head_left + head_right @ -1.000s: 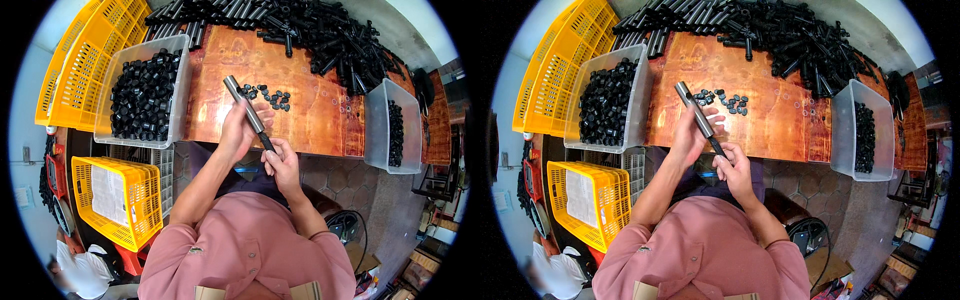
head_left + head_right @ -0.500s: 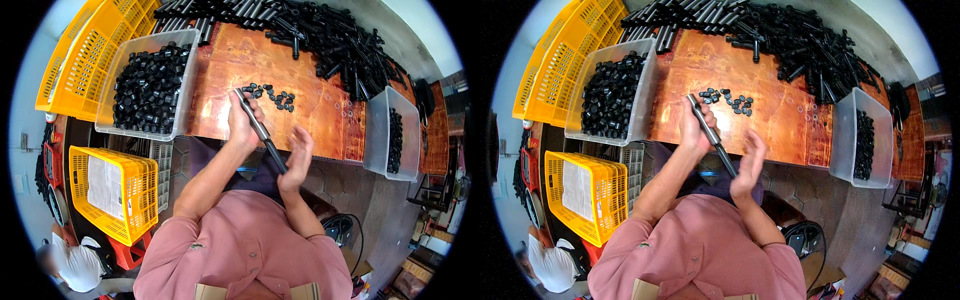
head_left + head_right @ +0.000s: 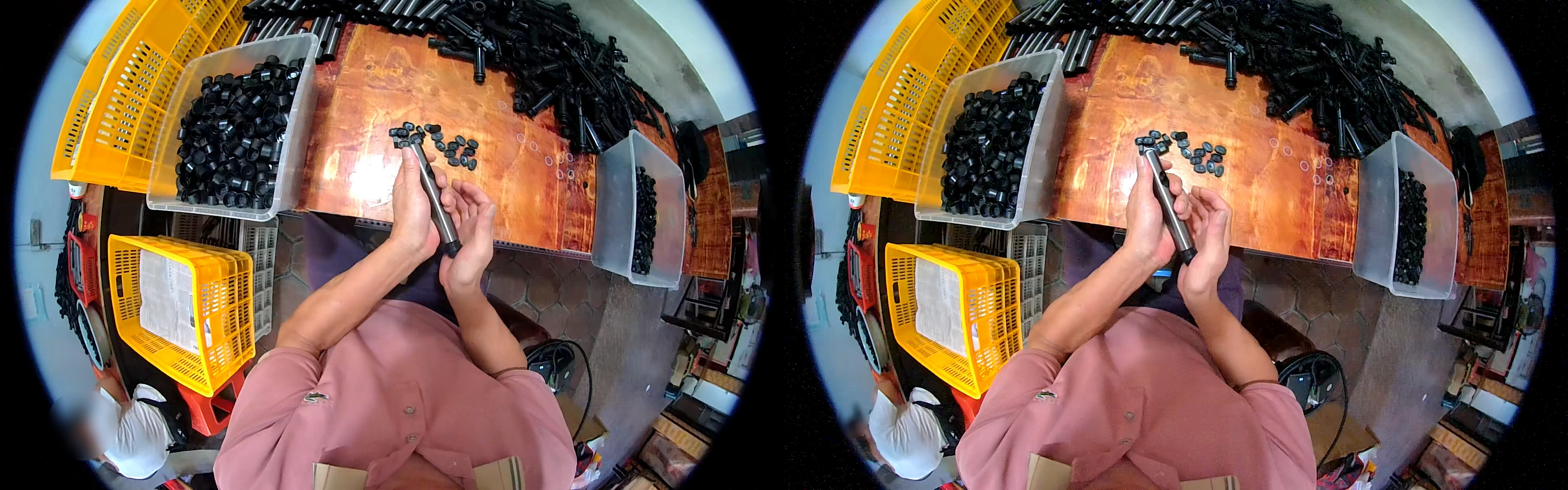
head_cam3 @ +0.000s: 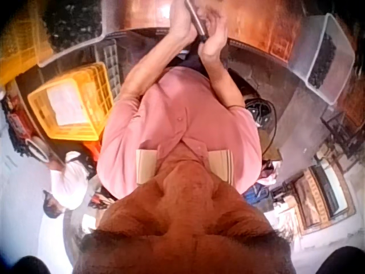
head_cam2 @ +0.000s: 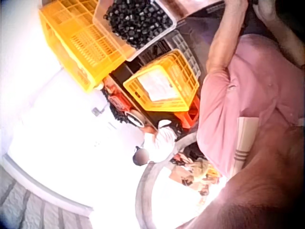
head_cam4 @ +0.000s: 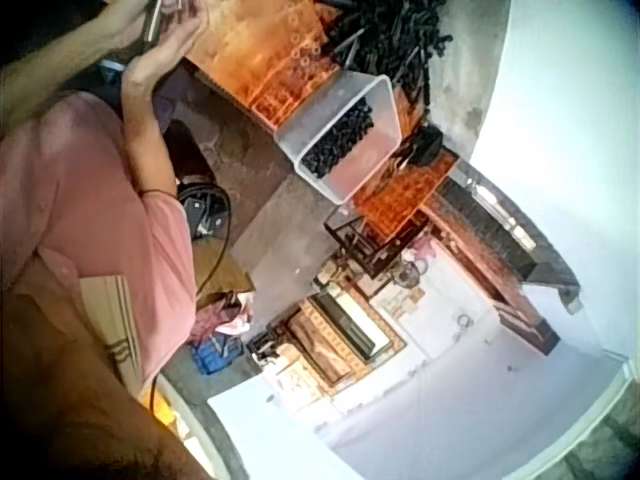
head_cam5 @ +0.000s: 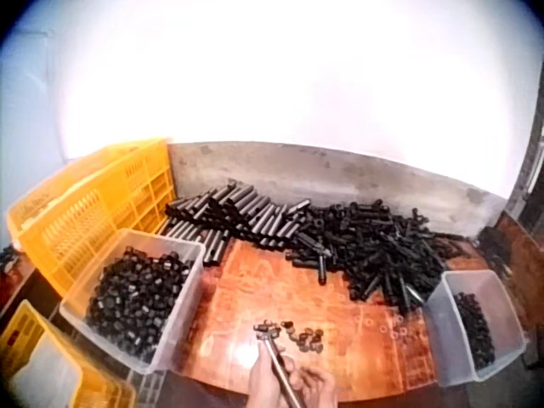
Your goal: The person assembles small black plastic components onto a cylindrical metal rod. They repeatedly pick up a cap-like piece, slide it onto the rod, and then place the assembled unit into a yellow basket. The process is repeated multiple times throughout the clip.
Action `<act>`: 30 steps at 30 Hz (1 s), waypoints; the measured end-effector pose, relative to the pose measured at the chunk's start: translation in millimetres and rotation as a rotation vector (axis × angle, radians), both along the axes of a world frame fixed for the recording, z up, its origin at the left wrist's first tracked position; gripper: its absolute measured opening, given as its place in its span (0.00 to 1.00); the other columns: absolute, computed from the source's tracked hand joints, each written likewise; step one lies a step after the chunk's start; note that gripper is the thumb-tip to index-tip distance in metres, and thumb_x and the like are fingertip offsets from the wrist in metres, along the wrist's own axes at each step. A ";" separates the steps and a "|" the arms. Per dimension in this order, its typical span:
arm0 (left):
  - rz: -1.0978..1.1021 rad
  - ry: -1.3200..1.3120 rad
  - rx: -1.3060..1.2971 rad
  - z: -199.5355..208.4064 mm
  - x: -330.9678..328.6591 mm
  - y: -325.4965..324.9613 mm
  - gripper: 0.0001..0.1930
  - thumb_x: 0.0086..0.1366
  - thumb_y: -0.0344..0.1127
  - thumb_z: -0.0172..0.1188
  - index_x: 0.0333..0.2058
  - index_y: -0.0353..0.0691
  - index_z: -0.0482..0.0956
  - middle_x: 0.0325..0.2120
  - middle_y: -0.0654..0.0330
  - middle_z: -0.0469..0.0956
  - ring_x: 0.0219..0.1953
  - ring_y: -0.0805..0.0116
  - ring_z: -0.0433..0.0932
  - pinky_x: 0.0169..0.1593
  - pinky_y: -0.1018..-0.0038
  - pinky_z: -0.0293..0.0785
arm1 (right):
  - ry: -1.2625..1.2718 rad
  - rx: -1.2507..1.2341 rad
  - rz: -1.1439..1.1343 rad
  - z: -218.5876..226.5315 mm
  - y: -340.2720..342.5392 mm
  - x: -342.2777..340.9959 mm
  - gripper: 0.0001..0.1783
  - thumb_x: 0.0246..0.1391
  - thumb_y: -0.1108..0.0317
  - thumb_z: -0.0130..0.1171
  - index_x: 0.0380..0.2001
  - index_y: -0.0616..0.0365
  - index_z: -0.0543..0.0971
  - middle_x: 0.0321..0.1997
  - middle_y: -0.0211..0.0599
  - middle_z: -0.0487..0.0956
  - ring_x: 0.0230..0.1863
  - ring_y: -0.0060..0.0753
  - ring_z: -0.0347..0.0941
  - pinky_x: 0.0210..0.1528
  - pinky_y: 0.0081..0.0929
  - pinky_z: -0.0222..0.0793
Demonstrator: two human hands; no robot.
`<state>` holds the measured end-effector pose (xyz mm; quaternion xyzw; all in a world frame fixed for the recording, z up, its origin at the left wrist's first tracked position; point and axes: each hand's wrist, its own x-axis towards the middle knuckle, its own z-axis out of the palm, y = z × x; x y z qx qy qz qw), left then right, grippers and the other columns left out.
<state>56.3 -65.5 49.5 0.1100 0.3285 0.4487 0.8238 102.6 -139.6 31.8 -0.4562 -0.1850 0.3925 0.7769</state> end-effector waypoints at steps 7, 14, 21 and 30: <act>-0.006 -0.055 -0.062 2.7 -1.1 4.5 0.18 0.74 0.54 0.48 0.42 0.45 0.69 0.31 0.59 0.76 0.29 0.66 0.77 0.32 0.70 0.78 | 0.087 0.030 0.056 7.7 -2.9 12.7 0.29 0.72 0.46 0.38 0.55 0.63 0.68 0.57 0.43 0.71 0.59 0.36 0.67 0.64 0.35 0.60; 0.027 -0.180 -0.005 -10.4 -18.7 26.6 0.16 0.75 0.50 0.48 0.45 0.43 0.69 0.30 0.61 0.73 0.31 0.67 0.73 0.38 0.70 0.74 | -0.149 -0.126 0.159 -8.3 -36.4 22.9 0.14 0.67 0.69 0.51 0.52 0.66 0.70 0.50 0.42 0.76 0.50 0.29 0.73 0.56 0.29 0.68; 0.081 -0.169 0.018 -10.6 -20.6 31.0 0.14 0.75 0.46 0.49 0.47 0.42 0.71 0.32 0.60 0.75 0.35 0.64 0.76 0.45 0.64 0.77 | -0.358 -0.104 0.096 -7.1 -36.2 21.0 0.17 0.58 0.81 0.60 0.50 0.69 0.70 0.43 0.43 0.77 0.42 0.31 0.79 0.49 0.28 0.77; 0.128 -0.050 0.088 4.4 -21.2 27.8 0.07 0.72 0.39 0.56 0.42 0.45 0.70 0.32 0.62 0.75 0.34 0.67 0.77 0.42 0.66 0.79 | -0.264 -0.163 0.116 7.8 -33.1 21.3 0.14 0.59 0.79 0.60 0.47 0.69 0.71 0.37 0.40 0.78 0.37 0.28 0.80 0.44 0.24 0.77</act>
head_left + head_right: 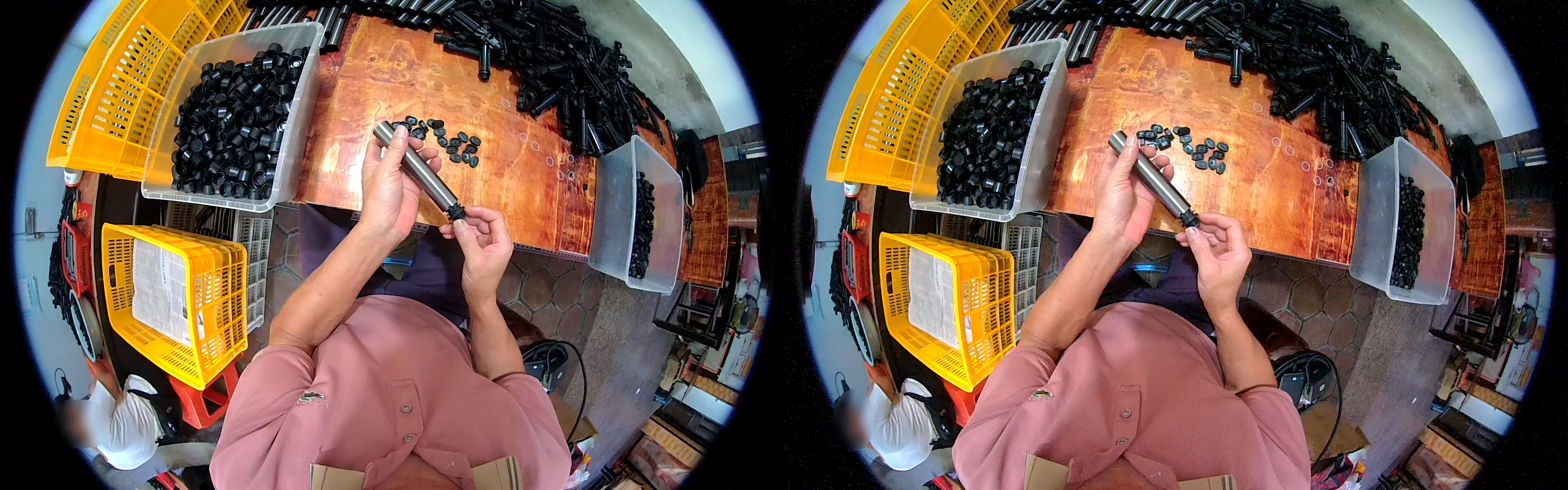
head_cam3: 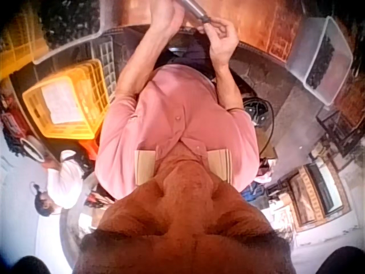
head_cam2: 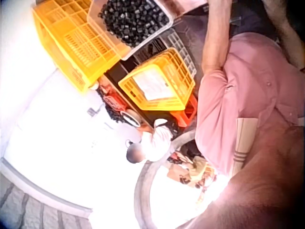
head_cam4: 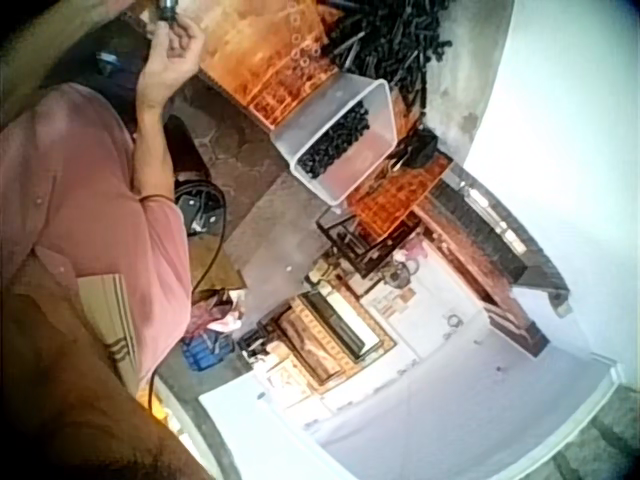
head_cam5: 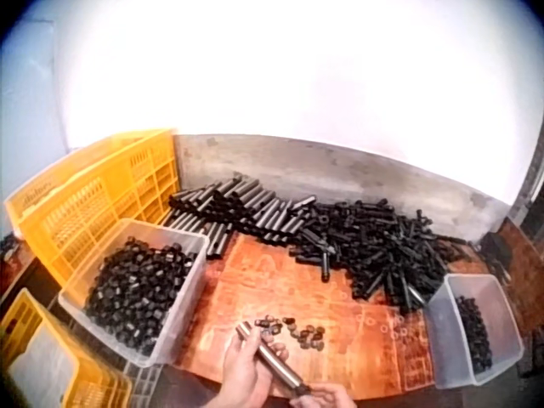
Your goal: The person assembles small black plastic components onto a cylindrical metal rod. They repeatedly pick up a cap-like piece, slide it onto the rod, and then place the assembled unit into a yellow basket. The process is repeated multiple times throughout the clip.
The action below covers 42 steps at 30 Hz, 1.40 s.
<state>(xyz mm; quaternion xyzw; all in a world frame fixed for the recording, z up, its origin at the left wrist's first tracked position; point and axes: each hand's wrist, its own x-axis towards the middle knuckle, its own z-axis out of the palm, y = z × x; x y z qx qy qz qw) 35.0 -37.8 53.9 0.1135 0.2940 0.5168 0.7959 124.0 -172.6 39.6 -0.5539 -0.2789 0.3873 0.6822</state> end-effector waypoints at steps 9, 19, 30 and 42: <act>-0.002 -0.075 -0.018 2.8 0.5 -2.4 0.11 0.74 0.40 0.53 0.49 0.44 0.70 0.33 0.63 0.72 0.35 0.70 0.73 0.42 0.66 0.76 | -0.224 0.000 -0.094 -8.6 -1.5 -6.0 0.15 0.54 0.82 0.64 0.44 0.68 0.74 0.36 0.39 0.80 0.36 0.23 0.79 0.42 0.19 0.75; 0.020 -0.048 0.031 0.7 0.3 -3.3 0.08 0.74 0.39 0.53 0.47 0.45 0.70 0.31 0.65 0.72 0.34 0.72 0.73 0.41 0.68 0.76 | -0.647 0.040 -0.185 -9.3 2.1 -5.4 0.13 0.50 0.80 0.68 0.39 0.66 0.77 0.32 0.39 0.82 0.34 0.25 0.81 0.39 0.22 0.76; 0.037 -0.065 0.044 1.6 2.1 -5.4 0.06 0.73 0.37 0.54 0.44 0.45 0.69 0.31 0.65 0.72 0.33 0.72 0.72 0.40 0.69 0.76 | -0.732 0.063 -0.193 -8.3 1.6 -3.7 0.13 0.49 0.80 0.69 0.39 0.66 0.78 0.32 0.41 0.83 0.33 0.27 0.81 0.38 0.23 0.77; 0.020 -0.025 0.050 5.9 2.4 -7.4 0.08 0.74 0.39 0.53 0.47 0.46 0.69 0.31 0.65 0.72 0.33 0.72 0.72 0.40 0.69 0.75 | -0.780 0.095 -0.190 -6.2 2.8 -4.3 0.14 0.47 0.81 0.69 0.38 0.67 0.78 0.32 0.43 0.82 0.32 0.29 0.82 0.36 0.23 0.77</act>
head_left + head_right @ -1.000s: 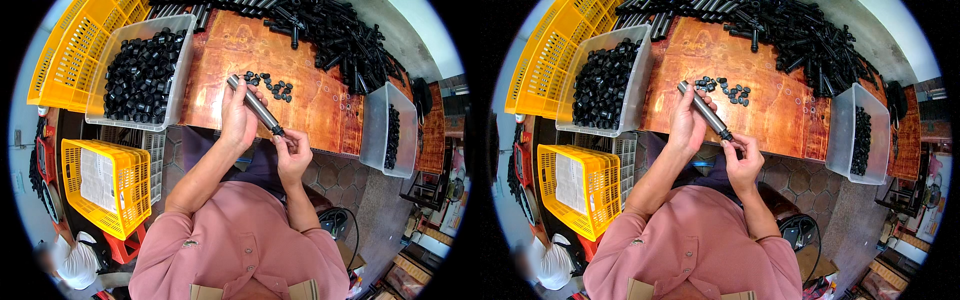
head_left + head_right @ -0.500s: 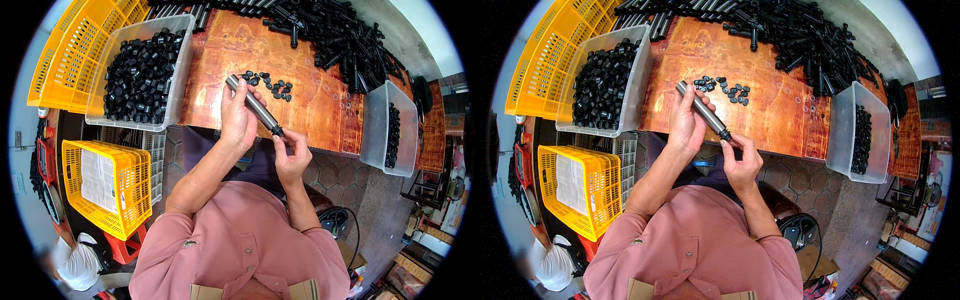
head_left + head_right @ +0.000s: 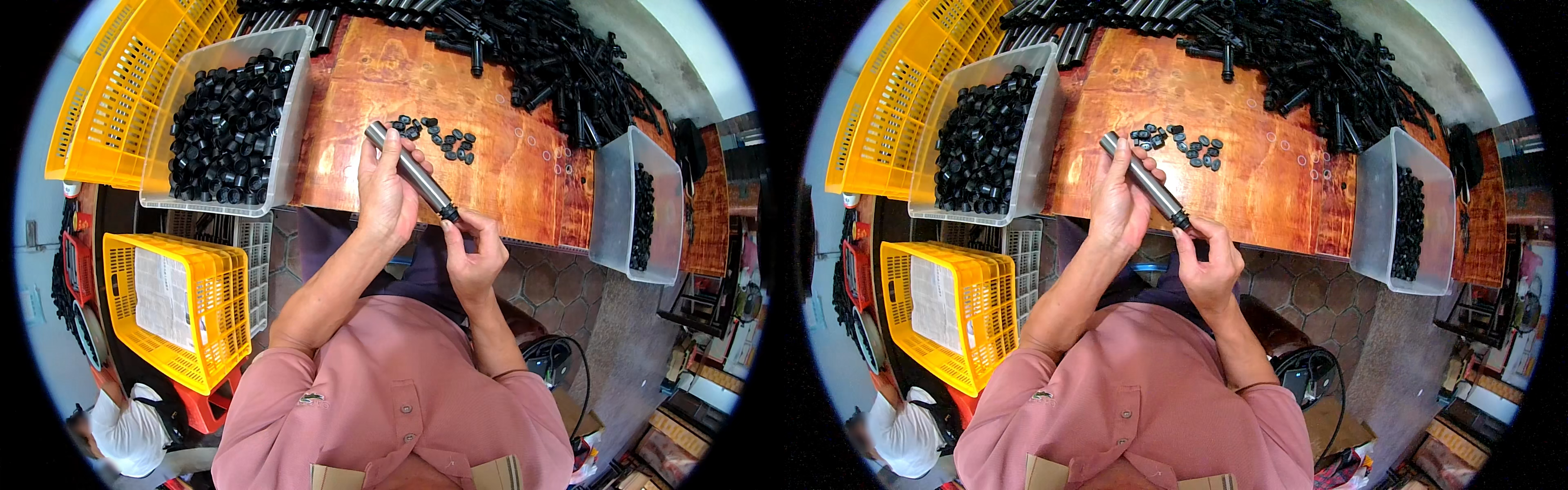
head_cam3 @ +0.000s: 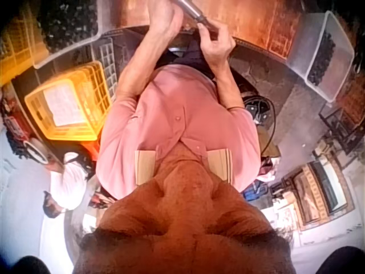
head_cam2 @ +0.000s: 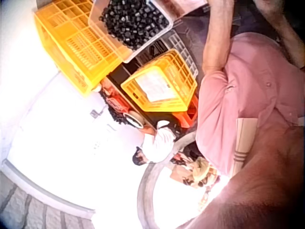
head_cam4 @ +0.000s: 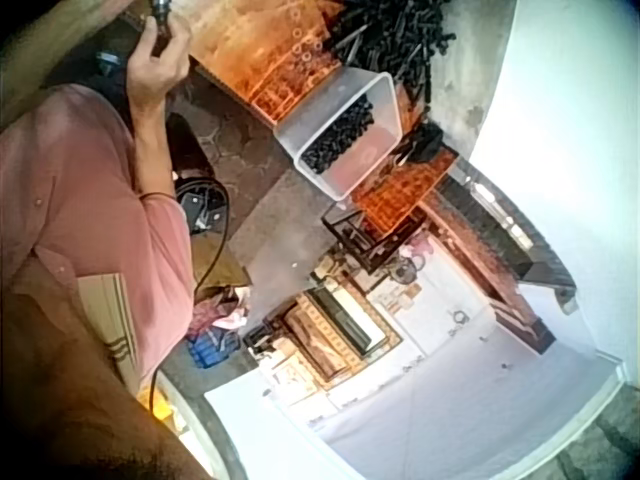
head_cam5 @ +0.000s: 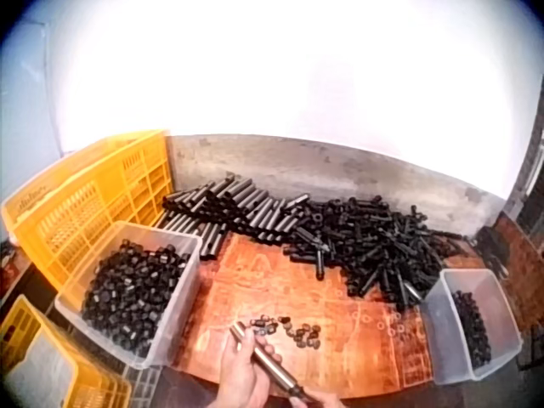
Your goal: The person assembles small black plastic components onto a cylindrical metal rod. They repeatedly pick up a cap-like piece, slide it onto the rod, and then place the assembled unit into a yellow basket. The process is repeated multiple times throughout the clip.
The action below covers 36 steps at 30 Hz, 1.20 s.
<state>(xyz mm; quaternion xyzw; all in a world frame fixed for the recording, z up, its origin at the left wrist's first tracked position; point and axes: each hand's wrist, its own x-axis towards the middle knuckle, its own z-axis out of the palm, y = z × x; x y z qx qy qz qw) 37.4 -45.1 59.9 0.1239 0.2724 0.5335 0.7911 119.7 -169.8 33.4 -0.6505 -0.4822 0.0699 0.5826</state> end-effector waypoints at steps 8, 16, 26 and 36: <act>-0.022 -0.002 -0.001 -0.7 -1.4 -2.8 0.13 0.74 0.42 0.53 0.52 0.46 0.68 0.33 0.64 0.71 0.34 0.73 0.71 0.41 0.70 0.75 | 0.038 -0.015 0.016 3.2 1.6 -1.2 0.15 0.47 0.81 0.70 0.38 0.67 0.78 0.30 0.42 0.82 0.31 0.29 0.81 0.36 0.23 0.77; -0.044 -0.077 -0.012 1.7 -3.0 -4.1 0.11 0.75 0.41 0.52 0.52 0.47 0.67 0.32 0.64 0.70 0.34 0.73 0.71 0.40 0.70 0.74 | 0.133 -0.025 0.015 1.5 -2.0 -1.8 0.14 0.48 0.79 0.70 0.38 0.67 0.78 0.29 0.42 0.82 0.31 0.28 0.81 0.36 0.23 0.76; -0.115 -0.183 -0.044 -0.4 -10.9 -6.4 0.13 0.74 0.44 0.51 0.52 0.46 0.69 0.33 0.64 0.70 0.34 0.74 0.70 0.42 0.74 0.74 | -0.022 -0.030 0.017 11.6 -8.3 -8.1 0.16 0.47 0.77 0.71 0.39 0.65 0.77 0.33 0.44 0.82 0.31 0.34 0.81 0.35 0.26 0.77; -0.184 -0.366 0.029 8.9 -18.5 -6.0 0.17 0.75 0.47 0.48 0.53 0.43 0.68 0.29 0.65 0.66 0.29 0.74 0.66 0.37 0.74 0.69 | -0.224 0.070 0.027 22.2 -11.2 -9.9 0.20 0.44 0.78 0.72 0.43 0.64 0.77 0.37 0.47 0.82 0.33 0.40 0.82 0.37 0.28 0.78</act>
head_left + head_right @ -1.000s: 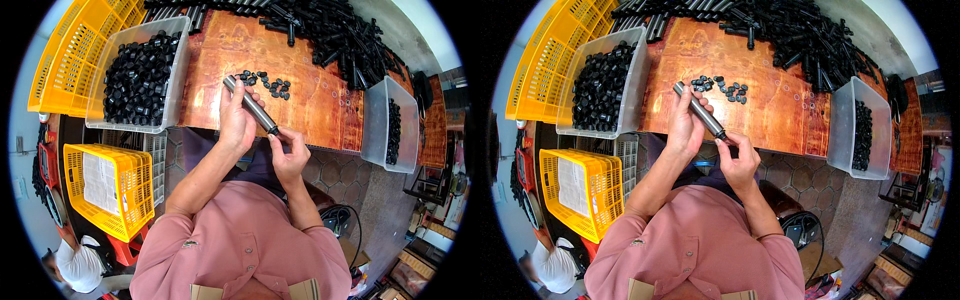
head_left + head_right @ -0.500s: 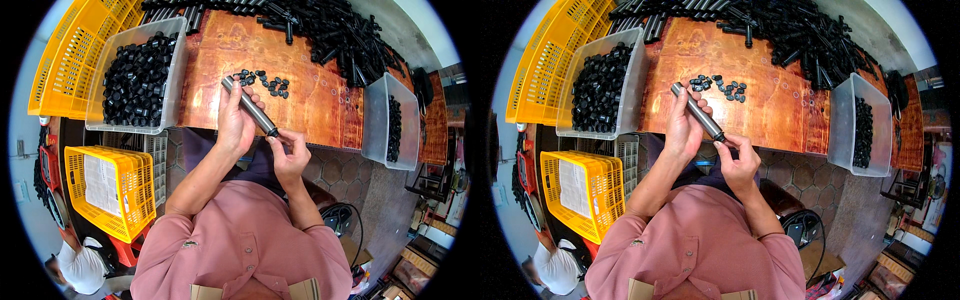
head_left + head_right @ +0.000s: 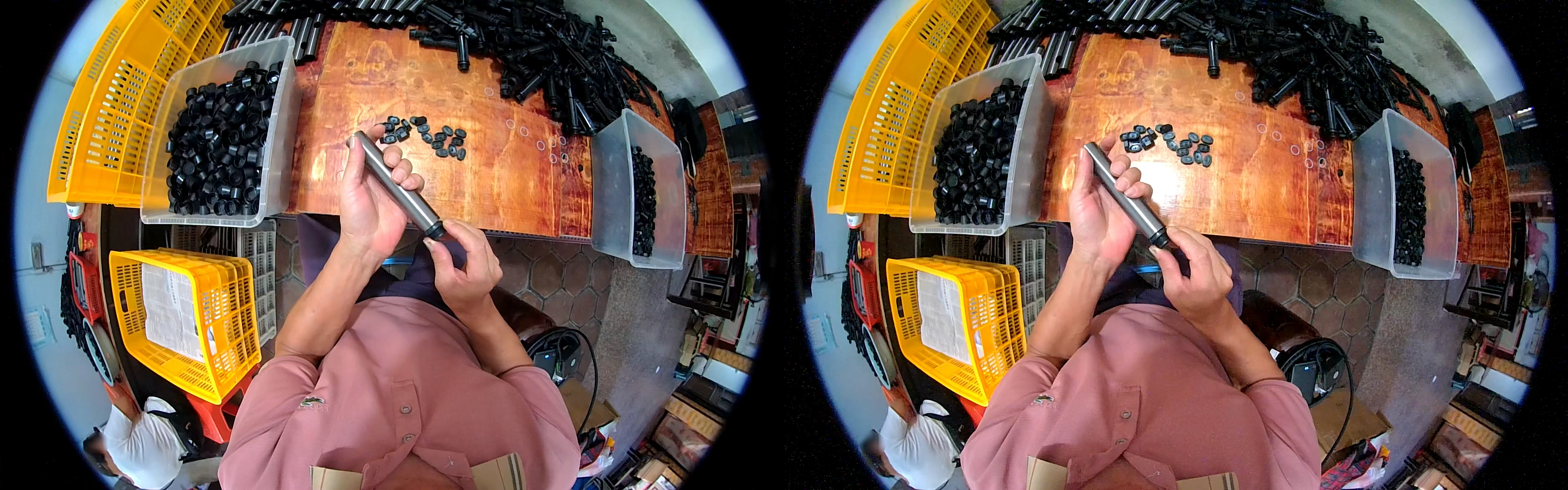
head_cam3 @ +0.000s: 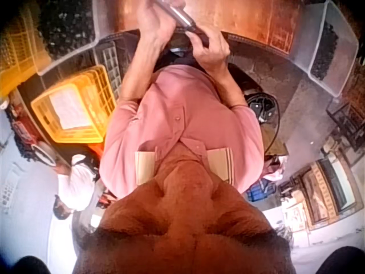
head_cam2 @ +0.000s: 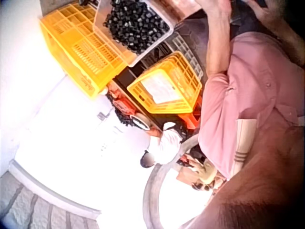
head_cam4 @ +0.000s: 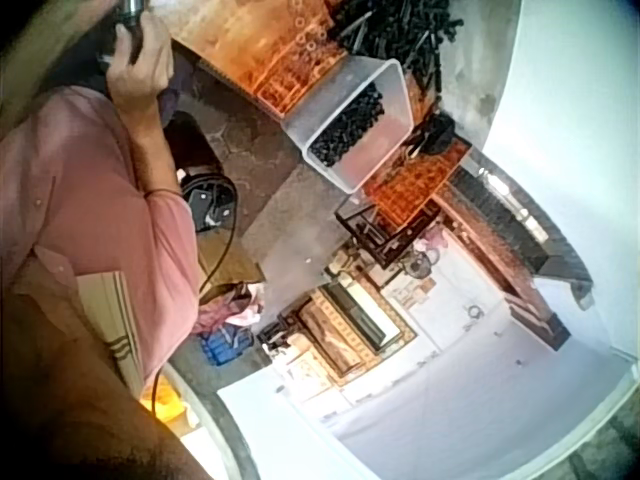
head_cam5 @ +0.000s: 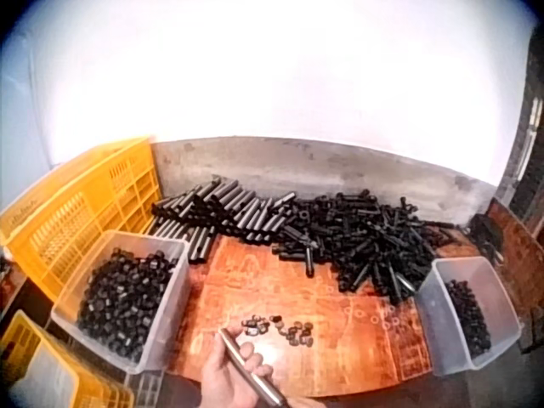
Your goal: The person assembles small black plastic components onto a cylindrical metal rod. They repeatedly pick up a cap-like piece, slide it onto the rod, and then place the assembled unit into a yellow basket. The process is repeated multiple times throughout the clip.
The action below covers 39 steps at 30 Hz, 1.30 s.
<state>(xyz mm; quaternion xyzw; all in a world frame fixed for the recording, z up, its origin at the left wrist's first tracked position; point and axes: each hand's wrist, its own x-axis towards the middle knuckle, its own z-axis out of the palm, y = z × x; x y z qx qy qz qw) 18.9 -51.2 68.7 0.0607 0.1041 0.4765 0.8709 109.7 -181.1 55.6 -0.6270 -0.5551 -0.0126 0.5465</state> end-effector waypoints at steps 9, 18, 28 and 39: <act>0.113 0.268 -0.013 17.5 7.9 -9.2 0.16 0.74 0.50 0.50 0.47 0.44 0.69 0.29 0.66 0.66 0.33 0.73 0.68 0.42 0.71 0.71 | 0.682 -0.119 0.045 -15.5 1.1 2.4 0.18 0.52 0.79 0.67 0.46 0.69 0.77 0.34 0.41 0.83 0.34 0.29 0.81 0.38 0.23 0.77; 0.141 0.336 -0.054 7.9 5.9 0.1 0.14 0.73 0.51 0.53 0.38 0.47 0.68 0.24 0.68 0.66 0.28 0.74 0.68 0.36 0.74 0.71 | 0.902 0.124 0.121 -13.1 17.6 21.5 0.23 0.70 0.56 0.45 0.54 0.68 0.70 0.51 0.43 0.76 0.52 0.31 0.72 0.57 0.30 0.66; 0.078 0.379 -0.027 0.0 23.4 -12.2 0.15 0.70 0.49 0.59 0.35 0.50 0.63 0.20 0.68 0.65 0.19 0.77 0.67 0.24 0.77 0.66 | 1.154 0.207 0.139 -0.8 63.6 7.9 0.27 0.71 0.47 0.38 0.53 0.61 0.71 0.53 0.40 0.74 0.54 0.32 0.69 0.57 0.31 0.61; 0.068 0.377 -0.112 7.0 33.9 -19.2 0.14 0.72 0.47 0.56 0.35 0.49 0.64 0.17 0.72 0.60 0.15 0.82 0.58 0.19 0.81 0.57 | 1.112 0.199 0.082 1.3 63.5 4.0 0.37 0.68 0.35 0.33 0.55 0.61 0.68 0.56 0.44 0.71 0.61 0.38 0.65 0.63 0.38 0.54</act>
